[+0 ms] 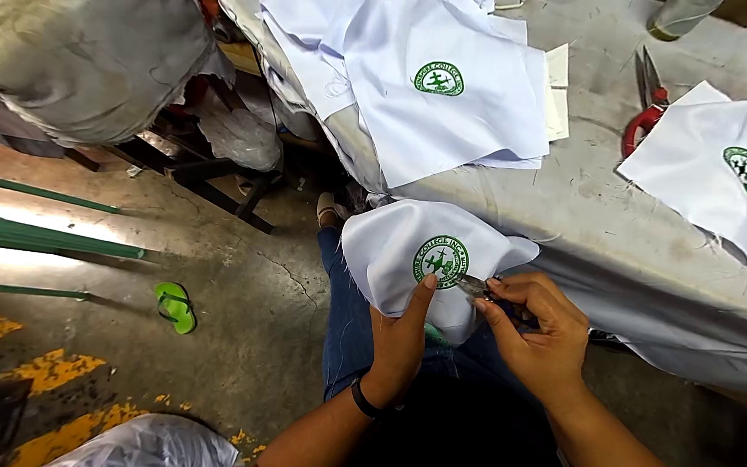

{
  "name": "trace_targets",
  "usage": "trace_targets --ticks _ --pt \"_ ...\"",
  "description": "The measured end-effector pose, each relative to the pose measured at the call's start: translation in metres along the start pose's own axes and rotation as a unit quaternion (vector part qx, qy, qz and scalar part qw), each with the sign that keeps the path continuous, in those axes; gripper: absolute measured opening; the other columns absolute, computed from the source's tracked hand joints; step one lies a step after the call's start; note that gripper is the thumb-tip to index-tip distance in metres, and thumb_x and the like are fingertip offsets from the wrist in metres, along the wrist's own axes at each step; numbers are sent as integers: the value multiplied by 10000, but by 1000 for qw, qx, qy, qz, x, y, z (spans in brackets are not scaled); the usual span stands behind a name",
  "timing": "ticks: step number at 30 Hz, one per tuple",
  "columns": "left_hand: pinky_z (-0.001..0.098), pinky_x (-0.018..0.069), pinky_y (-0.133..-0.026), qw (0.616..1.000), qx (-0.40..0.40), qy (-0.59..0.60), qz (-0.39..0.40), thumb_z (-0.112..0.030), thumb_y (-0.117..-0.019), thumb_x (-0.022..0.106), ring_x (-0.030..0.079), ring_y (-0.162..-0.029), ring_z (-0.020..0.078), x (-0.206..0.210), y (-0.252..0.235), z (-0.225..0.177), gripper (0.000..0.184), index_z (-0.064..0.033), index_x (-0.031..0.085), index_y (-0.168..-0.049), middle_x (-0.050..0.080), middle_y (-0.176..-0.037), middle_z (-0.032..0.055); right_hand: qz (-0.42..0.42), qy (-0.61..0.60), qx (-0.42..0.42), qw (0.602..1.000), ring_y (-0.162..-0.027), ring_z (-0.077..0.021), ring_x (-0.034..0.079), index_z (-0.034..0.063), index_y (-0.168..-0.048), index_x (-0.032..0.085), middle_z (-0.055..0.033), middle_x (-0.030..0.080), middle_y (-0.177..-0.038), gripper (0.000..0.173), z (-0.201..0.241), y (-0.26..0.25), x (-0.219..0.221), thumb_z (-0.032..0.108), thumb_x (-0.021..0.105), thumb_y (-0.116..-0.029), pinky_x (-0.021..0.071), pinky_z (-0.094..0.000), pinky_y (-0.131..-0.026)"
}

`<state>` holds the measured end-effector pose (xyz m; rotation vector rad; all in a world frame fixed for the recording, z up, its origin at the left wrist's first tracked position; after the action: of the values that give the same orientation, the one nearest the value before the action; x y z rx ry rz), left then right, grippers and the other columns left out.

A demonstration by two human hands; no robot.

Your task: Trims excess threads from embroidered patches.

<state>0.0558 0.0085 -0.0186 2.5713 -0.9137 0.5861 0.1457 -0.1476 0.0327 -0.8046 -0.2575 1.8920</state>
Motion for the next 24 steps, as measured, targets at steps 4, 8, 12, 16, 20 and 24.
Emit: trace_targets --ticks 4,8,12,16,20,24 --pt "351 604 -906 1000 23 -5 3 32 -938 649 718 -963 145 0 1 -1 293 6 560 -1217 724 -1019 73 -11 1 24 1000 -791 12 595 -35 -907 719 -73 681 -899 164 -2 0 -4 128 736 -904 458 -87 -651" --pt "344 604 -910 999 37 -20 13 32 -936 652 720 -967 138 1 2 -2 293 7 569 -1216 728 -1023 58 -10 5 19 1000 -802 5 604 -35 -909 722 -81 687 -904 159 -2 -1 -2 123 737 -901 464 -91 -654" --pt "350 603 -919 999 38 -22 18 32 -935 657 718 -982 141 1 2 -3 305 15 564 -1225 728 -1033 64 -2 11 5 1000 -801 -1 609 -32 -906 726 -87 691 -902 158 -2 -3 0 125 735 -907 470 -97 -662" --pt "352 601 -919 999 29 -16 21 34 -936 652 718 -980 149 1 1 -3 308 15 561 -1230 724 -1036 73 8 15 -10 1000 -792 -4 609 -27 -908 726 -91 694 -907 156 -2 -4 1 129 732 -919 471 -100 -654" --pt "351 603 -912 1000 20 -13 18 40 -935 648 720 -970 148 1 1 -2 297 11 566 -1219 727 -1025 72 12 33 -24 999 -781 -21 613 -17 -903 735 -93 695 -890 156 -1 -5 0 136 725 -930 473 -114 -645" --pt "349 604 -907 1000 17 -12 23 42 -936 643 721 -961 148 2 0 -2 287 11 570 -1212 727 -1020 72 12 50 -30 998 -771 -32 613 -12 -897 742 -95 691 -874 161 -1 -5 -1 143 720 -937 470 -124 -637"
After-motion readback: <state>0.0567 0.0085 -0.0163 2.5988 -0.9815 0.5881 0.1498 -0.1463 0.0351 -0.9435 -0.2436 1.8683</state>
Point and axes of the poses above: each hand's wrist, its own y-axis away from the middle knuckle, its own x-axis out of the palm, z = x × y, the point moved 8 cm from there along -y, towards the middle knuckle
